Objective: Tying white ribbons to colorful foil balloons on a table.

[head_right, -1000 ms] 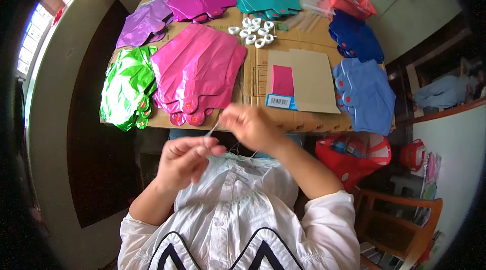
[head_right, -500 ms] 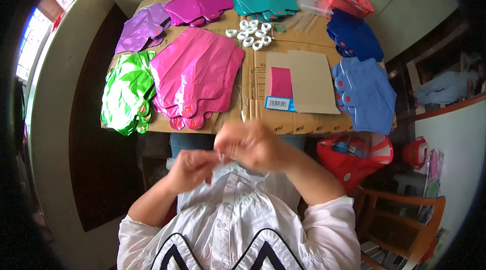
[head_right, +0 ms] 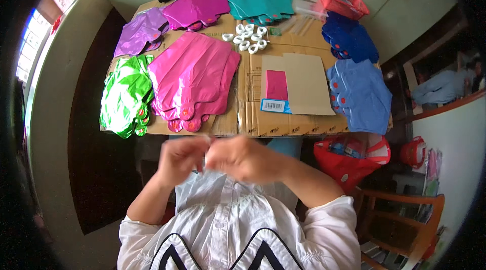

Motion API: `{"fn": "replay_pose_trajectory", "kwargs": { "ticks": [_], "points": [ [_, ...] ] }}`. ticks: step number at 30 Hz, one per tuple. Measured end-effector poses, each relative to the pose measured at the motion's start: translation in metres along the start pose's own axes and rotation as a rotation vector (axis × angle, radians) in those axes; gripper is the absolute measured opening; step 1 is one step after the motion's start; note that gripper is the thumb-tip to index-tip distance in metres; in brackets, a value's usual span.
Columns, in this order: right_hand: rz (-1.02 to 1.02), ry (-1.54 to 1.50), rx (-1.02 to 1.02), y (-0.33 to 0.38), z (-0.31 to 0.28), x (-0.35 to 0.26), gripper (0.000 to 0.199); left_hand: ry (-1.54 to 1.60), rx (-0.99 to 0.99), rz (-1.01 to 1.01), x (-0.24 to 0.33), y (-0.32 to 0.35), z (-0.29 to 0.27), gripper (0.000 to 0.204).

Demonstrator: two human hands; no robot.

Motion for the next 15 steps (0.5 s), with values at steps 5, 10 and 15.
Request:
{"fn": "replay_pose_trajectory", "kwargs": {
  "ticks": [5,10,15],
  "points": [
    [0.151,0.209,0.109,0.001,-0.013,0.027,0.017,0.817,0.086,-0.051,0.032,-0.003,-0.004,0.018],
    [0.061,0.127,0.156,-0.011,-0.022,0.003,0.017,0.162,-0.322,-0.034,0.017,0.009,0.012,0.021],
    [0.09,0.058,-0.108,0.0,-0.004,0.005,0.016,0.097,0.24,0.143,0.01,-0.011,-0.01,0.021]
  ]
}}
Point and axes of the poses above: each hand's wrist, its own y-axis away from the middle knuckle, its own z-axis out of the palm, x = y × z, the point moved 1 cm from there along -y, towards the middle knuckle, and after that the axes turned 10 degrees about -y, right-handed, at the moved point
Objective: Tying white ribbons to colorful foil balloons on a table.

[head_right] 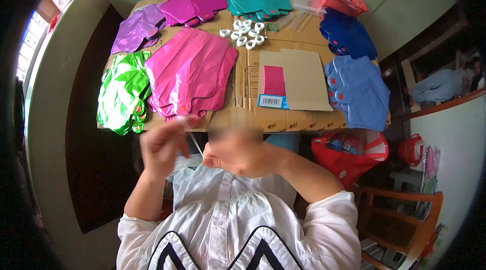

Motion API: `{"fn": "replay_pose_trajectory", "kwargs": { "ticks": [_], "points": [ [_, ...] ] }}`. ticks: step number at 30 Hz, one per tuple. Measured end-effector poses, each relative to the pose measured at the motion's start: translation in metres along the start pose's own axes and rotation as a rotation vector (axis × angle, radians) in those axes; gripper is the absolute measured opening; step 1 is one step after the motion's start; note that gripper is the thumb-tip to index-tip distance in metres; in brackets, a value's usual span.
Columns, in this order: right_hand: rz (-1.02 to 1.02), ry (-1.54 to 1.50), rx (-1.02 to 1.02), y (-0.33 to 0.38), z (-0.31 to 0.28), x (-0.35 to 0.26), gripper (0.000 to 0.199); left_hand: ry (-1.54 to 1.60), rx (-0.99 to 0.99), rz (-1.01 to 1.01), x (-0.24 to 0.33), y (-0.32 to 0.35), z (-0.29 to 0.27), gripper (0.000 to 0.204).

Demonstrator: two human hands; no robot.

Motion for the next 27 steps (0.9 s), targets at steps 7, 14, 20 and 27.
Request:
{"fn": "replay_pose_trajectory", "kwargs": {
  "ticks": [7,14,20,27],
  "points": [
    [-0.072,0.107,0.034,-0.003,0.005,0.018,0.014,0.022,0.039,-0.158,0.017,-0.003,-0.006,0.019],
    [-0.014,0.059,0.178,0.0,-0.003,0.035,0.018,0.579,-0.118,-0.236,0.023,-0.003,-0.017,0.019],
    [-0.031,0.075,0.359,-0.01,-0.024,0.006,0.016,0.226,-0.479,-0.336,0.033,0.016,0.009,0.016],
    [-0.034,-0.194,0.247,-0.003,-0.017,-0.019,0.018,-0.048,-0.467,-0.191,0.01,0.016,0.009,0.022]
  ]
}}
Point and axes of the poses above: each hand's wrist, its own y-axis away from the middle knuckle, its own z-axis out of the palm, x = y × z, the point moved 1 cm from there along -y, towards the middle knuckle, and after that the axes turned 10 degrees about -y, right-handed, at the moved point
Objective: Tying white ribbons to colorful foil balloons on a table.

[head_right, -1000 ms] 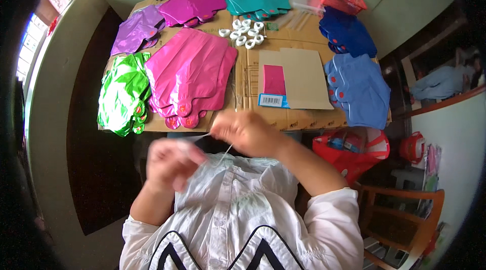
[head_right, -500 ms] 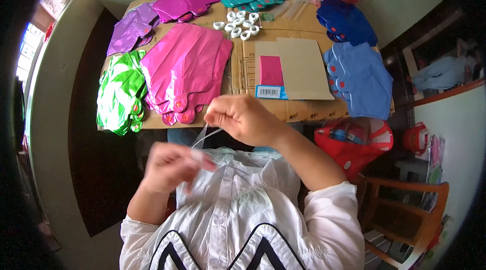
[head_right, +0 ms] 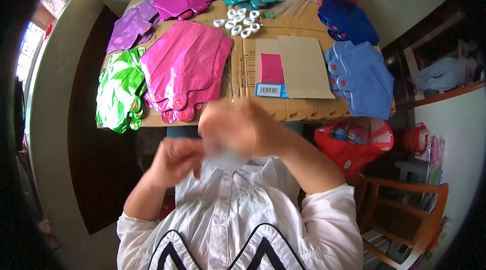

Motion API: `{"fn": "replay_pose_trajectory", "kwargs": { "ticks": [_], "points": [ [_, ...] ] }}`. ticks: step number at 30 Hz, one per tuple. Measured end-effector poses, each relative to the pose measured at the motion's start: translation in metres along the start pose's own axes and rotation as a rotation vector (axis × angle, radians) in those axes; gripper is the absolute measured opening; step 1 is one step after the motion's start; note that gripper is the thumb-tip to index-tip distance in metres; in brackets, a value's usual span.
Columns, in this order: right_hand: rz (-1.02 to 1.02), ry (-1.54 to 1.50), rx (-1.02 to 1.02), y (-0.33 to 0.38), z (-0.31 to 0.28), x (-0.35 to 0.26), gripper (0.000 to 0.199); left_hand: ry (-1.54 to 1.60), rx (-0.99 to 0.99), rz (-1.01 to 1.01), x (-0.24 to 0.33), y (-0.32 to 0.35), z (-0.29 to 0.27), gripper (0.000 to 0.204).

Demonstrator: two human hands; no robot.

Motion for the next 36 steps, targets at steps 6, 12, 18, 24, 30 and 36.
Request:
{"fn": "replay_pose_trajectory", "kwargs": {
  "ticks": [6,12,18,24,30,36],
  "points": [
    [-0.109,0.122,-0.141,0.005,0.009,0.02,0.015,0.014,0.415,0.106,-0.002,-0.009,-0.023,0.022],
    [-0.09,0.345,-0.03,-0.001,-0.003,0.031,0.014,0.582,0.171,0.255,0.021,0.004,-0.027,0.026],
    [-0.114,0.326,0.122,-0.012,-0.006,-0.001,0.008,0.136,0.017,0.036,0.019,0.008,-0.006,0.02],
    [-0.122,0.07,-0.098,0.0,0.008,0.009,0.011,-0.027,0.234,0.09,0.003,-0.004,-0.015,0.03],
    [-0.114,0.247,-0.187,0.006,0.009,0.027,0.014,0.54,0.31,0.181,0.026,-0.012,-0.032,0.016],
    [-0.122,0.28,0.03,-0.007,-0.006,0.009,0.017,0.251,-0.115,-0.031,0.035,0.002,-0.009,0.02]
  ]
}}
Point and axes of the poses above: each hand's wrist, its own y-axis away from the middle knuckle, its own z-axis out of the palm, x = y × z, the point moved 1 cm from there along -y, towards the middle knuckle, and after that the axes turned 10 degrees about -y, right-handed, at the moved point
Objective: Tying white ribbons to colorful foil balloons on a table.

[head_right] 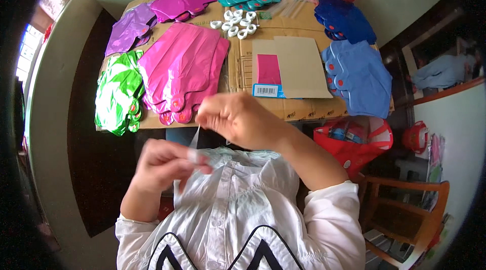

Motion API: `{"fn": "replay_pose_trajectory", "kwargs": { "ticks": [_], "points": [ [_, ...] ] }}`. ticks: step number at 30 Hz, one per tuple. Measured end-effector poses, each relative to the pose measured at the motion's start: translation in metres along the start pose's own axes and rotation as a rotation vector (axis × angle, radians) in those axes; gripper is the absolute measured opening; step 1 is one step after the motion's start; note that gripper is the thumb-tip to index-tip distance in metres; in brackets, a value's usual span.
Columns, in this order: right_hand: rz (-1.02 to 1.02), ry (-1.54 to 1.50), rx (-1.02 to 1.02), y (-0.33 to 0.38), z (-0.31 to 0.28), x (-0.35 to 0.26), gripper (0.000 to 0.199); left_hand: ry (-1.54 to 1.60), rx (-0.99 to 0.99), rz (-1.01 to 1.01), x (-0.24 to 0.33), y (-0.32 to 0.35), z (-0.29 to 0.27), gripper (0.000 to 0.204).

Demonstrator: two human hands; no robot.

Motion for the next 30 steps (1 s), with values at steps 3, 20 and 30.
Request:
{"fn": "replay_pose_trajectory", "kwargs": {
  "ticks": [3,20,30],
  "points": [
    [0.046,-0.063,-0.148,0.016,0.014,0.012,0.017,0.316,0.403,0.305,-0.003,-0.014,-0.023,0.021],
    [0.103,0.039,-0.052,0.016,0.011,0.021,0.012,0.365,0.365,0.204,-0.009,-0.02,-0.01,0.023],
    [-0.005,0.109,-0.136,0.014,0.01,0.015,0.015,0.031,0.421,0.162,-0.02,-0.021,-0.002,0.022]
  ]
}}
Point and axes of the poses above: each hand's wrist, its own y-axis away from the middle knuckle, its own z-axis out of the palm, x = y × z, the point moved 1 cm from there along -y, towards the middle knuckle, and after that the axes turned 10 degrees about -y, right-handed, at the moved point
